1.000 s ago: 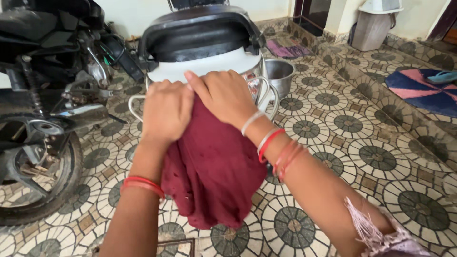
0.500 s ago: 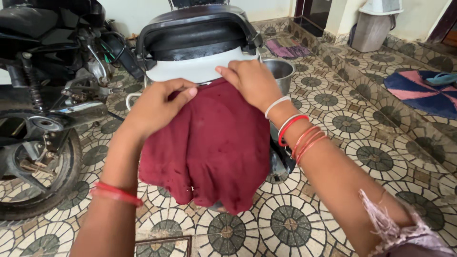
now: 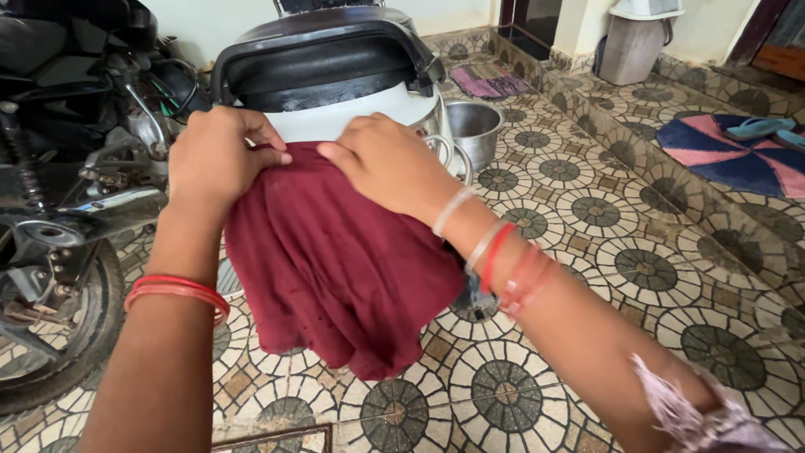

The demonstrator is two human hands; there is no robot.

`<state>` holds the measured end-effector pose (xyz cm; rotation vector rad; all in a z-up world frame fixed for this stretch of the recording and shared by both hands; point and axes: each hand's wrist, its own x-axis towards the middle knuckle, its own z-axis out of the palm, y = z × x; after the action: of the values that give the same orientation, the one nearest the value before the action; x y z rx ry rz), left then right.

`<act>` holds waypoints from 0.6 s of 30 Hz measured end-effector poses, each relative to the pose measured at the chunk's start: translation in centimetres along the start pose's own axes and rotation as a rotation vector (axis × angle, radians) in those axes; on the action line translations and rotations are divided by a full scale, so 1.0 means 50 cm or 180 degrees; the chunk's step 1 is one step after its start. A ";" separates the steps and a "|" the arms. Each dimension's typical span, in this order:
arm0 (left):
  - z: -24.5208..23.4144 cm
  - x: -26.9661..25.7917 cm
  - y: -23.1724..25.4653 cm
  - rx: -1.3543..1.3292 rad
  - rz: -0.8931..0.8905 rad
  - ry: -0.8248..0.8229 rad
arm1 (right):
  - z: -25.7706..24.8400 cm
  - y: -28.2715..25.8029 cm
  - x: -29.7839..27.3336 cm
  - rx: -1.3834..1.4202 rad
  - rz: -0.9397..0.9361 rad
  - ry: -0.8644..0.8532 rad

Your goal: The person wipes the exterior body, seat, and rear components of a scooter with a cloth.

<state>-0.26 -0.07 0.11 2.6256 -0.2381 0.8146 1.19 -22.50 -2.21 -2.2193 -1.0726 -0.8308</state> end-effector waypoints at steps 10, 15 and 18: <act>0.061 0.042 0.072 0.0475 0.1638 0.0147 | -0.046 0.064 -0.006 -0.0176 0.0396 -0.0413; 0.089 0.077 0.114 0.0362 0.1338 -0.0460 | -0.057 0.066 -0.022 -0.1471 0.0094 0.0193; 0.054 0.056 0.074 0.0497 0.1672 -0.0275 | -0.040 0.036 -0.021 -0.1842 -0.0154 0.0099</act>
<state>2.42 -4.69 0.80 2.7821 -0.9531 0.9075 1.56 -25.36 -1.96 -2.6361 -0.9567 -1.3254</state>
